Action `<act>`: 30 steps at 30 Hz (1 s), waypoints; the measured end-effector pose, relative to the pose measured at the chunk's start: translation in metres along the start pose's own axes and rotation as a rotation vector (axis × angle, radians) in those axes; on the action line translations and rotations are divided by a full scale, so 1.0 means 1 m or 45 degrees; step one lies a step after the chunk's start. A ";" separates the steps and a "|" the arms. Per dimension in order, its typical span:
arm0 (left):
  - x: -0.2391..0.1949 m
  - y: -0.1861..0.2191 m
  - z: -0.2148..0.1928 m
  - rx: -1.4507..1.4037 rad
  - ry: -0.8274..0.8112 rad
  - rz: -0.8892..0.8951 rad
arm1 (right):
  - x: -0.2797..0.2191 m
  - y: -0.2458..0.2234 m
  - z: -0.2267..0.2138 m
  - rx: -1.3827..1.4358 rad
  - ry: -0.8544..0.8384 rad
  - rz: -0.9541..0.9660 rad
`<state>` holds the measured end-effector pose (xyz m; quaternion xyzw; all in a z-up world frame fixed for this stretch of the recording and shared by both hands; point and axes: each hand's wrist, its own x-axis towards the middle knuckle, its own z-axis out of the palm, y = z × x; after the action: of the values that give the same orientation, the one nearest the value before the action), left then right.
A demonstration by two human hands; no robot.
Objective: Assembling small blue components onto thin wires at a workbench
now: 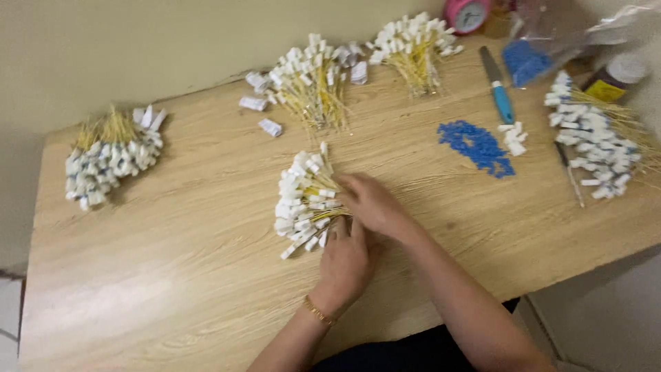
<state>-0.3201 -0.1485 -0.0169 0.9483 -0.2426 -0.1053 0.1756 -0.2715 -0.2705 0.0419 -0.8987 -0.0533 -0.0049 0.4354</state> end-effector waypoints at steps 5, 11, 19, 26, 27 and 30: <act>-0.020 -0.037 -0.078 -0.067 0.291 0.095 | -0.046 0.037 0.005 -0.283 0.258 -0.003; 0.047 -0.091 -0.081 0.090 0.859 0.245 | -0.067 0.032 0.042 -0.551 0.220 -0.097; 0.113 -0.103 -0.078 0.397 0.434 0.393 | -0.050 0.077 0.044 -0.774 0.414 -0.277; 0.109 -0.110 -0.070 0.468 0.687 0.431 | -0.035 0.103 0.030 -0.871 0.423 -0.168; 0.107 -0.112 -0.068 0.461 0.750 0.352 | -0.030 0.101 0.030 -0.862 0.433 -0.150; 0.099 -0.107 -0.070 0.440 0.825 0.310 | -0.018 0.113 0.033 -0.815 0.406 -0.127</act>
<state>-0.1699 -0.0898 -0.0054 0.9122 -0.2996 0.2638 0.0921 -0.2794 -0.3159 -0.0677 -0.9737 -0.0243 -0.1826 0.1342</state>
